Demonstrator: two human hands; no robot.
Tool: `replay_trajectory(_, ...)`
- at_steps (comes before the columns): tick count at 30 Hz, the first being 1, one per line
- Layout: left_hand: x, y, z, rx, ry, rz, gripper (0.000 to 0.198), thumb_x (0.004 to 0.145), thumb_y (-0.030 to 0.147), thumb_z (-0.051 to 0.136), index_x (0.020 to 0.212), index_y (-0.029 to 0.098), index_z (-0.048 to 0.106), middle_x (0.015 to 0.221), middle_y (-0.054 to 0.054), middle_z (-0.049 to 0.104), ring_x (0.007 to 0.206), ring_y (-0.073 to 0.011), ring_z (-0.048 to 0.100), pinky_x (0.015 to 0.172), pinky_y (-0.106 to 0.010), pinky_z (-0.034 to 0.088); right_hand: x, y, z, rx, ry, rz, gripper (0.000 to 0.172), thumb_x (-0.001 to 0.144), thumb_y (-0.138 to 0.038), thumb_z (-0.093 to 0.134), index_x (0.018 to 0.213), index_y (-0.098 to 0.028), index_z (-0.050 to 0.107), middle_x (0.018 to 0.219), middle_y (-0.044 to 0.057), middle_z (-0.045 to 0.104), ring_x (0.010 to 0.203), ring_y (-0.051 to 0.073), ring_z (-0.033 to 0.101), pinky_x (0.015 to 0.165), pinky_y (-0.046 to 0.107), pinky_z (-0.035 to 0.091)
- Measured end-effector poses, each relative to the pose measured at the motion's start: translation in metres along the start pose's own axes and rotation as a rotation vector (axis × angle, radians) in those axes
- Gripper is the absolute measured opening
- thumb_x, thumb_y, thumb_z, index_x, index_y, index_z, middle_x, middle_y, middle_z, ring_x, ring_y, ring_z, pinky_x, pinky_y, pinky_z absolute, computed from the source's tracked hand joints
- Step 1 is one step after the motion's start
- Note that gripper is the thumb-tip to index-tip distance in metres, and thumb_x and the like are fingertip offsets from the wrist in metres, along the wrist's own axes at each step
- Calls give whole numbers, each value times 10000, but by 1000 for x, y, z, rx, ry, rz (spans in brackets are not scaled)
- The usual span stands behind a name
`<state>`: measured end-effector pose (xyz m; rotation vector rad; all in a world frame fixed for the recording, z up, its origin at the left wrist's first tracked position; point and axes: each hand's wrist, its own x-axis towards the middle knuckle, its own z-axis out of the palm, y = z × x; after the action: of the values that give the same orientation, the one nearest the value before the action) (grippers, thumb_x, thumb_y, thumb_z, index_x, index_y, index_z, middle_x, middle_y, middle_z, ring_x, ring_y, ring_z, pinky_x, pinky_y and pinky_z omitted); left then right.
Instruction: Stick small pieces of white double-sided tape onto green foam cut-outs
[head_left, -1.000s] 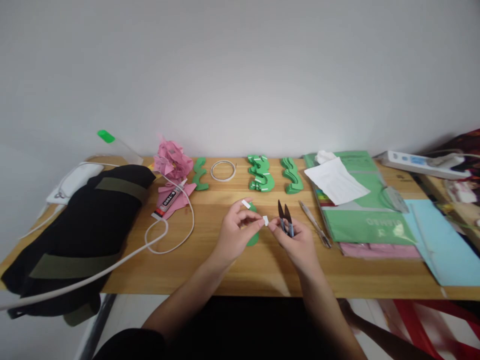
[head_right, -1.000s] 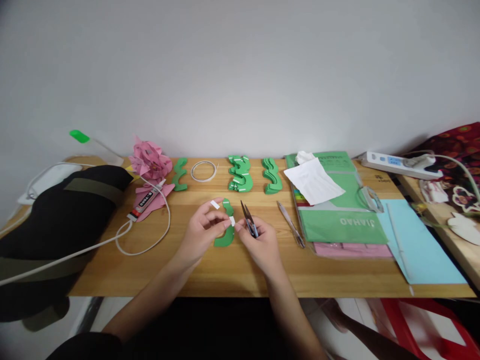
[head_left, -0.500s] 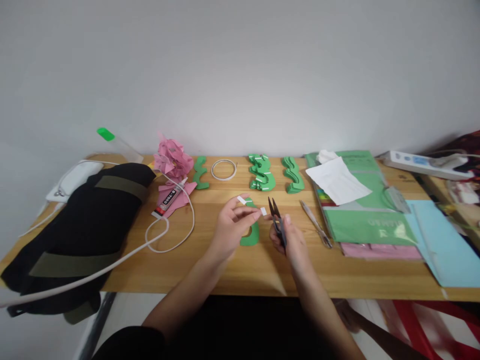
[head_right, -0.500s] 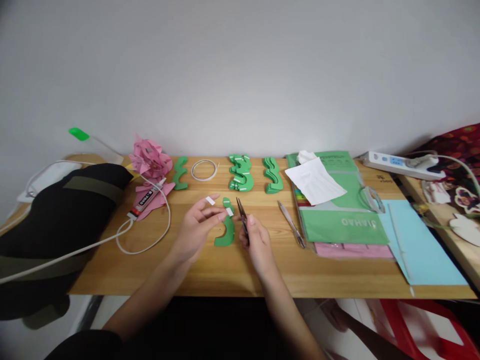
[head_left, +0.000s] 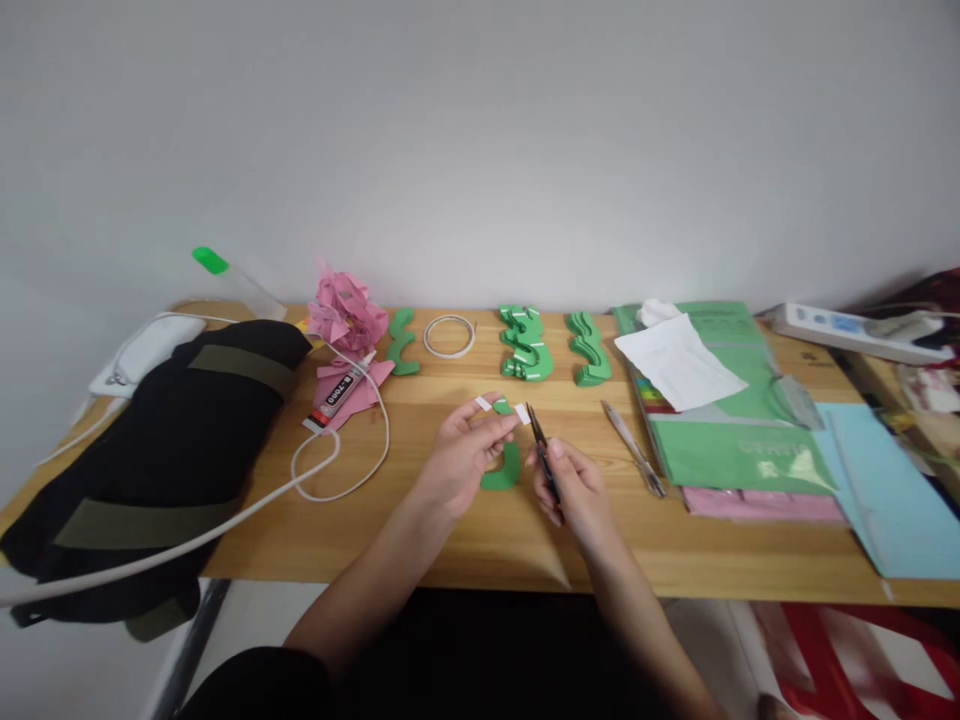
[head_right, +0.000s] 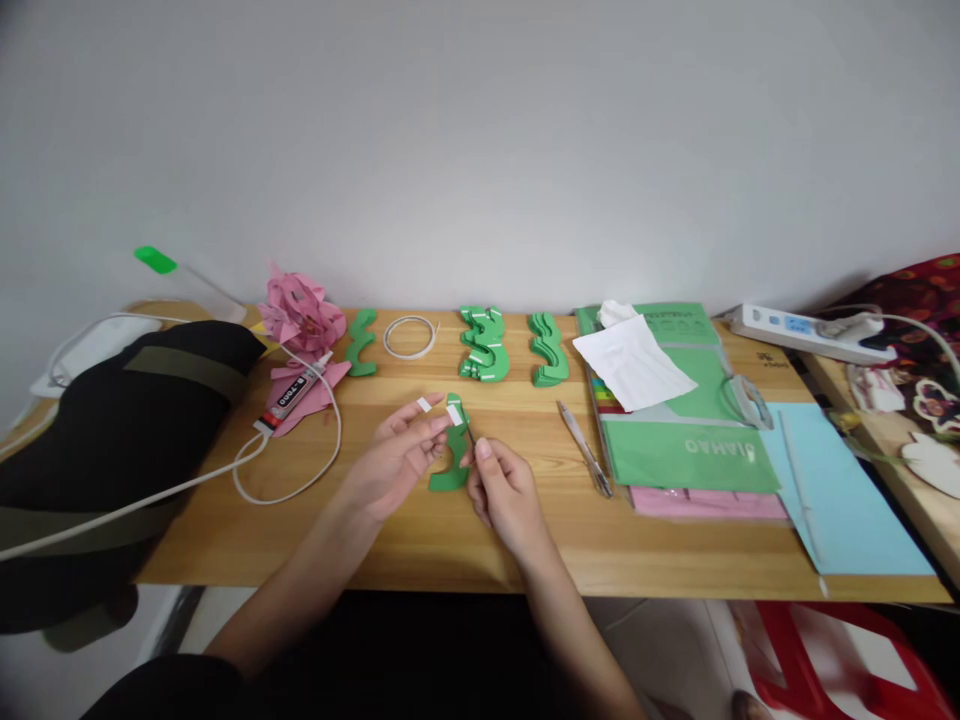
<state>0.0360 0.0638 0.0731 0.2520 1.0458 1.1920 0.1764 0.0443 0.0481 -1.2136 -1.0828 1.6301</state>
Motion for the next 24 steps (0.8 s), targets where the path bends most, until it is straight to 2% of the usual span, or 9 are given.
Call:
replay_trajectory(8,-1,-1,1,-5,-2,-10,436,603,86,797,996,144,617,691,2,699,556,-65,563,529,-183,366,-2,3,-2,18,-65,11,520,806,-699,527,739,-184,539,382,-108,359,294,41,221,286,163,190)
replay_trajectory(14,-1,-1,1,12,2,-10,418,609,73,790,985,151,625,712,-24,738,557,-78,595,516,-184,377,0,-2,0,31,-56,22,542,749,-729,573,702,-191,520,404,-114,312,327,36,185,292,165,155)
replay_trajectory(24,2,-2,-2,29,-18,-12,436,590,94,805,984,156,630,728,-33,751,568,-84,611,525,-194,379,2,-7,-3,4,-43,23,554,740,-738,575,665,-192,518,399,-101,323,334,39,185,304,176,122)
